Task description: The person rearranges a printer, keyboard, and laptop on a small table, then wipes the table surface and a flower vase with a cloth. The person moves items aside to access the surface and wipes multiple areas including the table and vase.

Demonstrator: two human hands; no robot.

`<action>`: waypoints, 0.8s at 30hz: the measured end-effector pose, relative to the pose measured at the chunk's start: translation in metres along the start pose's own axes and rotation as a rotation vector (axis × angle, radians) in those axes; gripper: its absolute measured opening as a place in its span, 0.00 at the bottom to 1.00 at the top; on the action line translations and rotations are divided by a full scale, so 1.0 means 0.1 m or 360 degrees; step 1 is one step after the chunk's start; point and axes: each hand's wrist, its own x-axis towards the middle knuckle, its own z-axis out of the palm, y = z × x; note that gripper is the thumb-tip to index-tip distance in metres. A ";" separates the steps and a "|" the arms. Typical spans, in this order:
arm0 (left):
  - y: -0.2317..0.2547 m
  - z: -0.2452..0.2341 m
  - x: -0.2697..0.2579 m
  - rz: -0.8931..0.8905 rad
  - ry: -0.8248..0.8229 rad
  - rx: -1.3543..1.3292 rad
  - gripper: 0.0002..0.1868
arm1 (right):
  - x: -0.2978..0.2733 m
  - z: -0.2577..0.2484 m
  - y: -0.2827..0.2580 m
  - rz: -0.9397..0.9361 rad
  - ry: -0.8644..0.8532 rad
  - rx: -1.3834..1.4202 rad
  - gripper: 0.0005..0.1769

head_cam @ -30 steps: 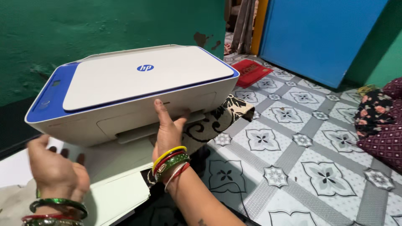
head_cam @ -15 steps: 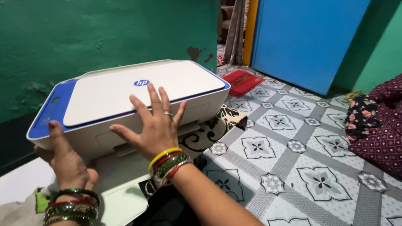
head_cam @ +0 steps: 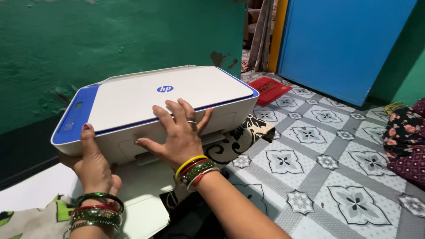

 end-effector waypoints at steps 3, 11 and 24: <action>0.03 -0.04 0.00 0.0078 -0.0013 0.0049 0.44 | 0.02 -0.09 -0.02 0.0066 -0.0057 0.0104 0.44; 0.20 -0.20 0.29 0.0269 -0.0341 -0.0029 0.37 | 0.47 -0.37 0.48 0.0264 -0.0356 -0.0190 0.44; -0.12 0.08 -0.11 0.1213 -0.0019 0.1635 0.59 | 0.41 -0.20 0.37 -0.0461 -0.0166 -0.0107 0.40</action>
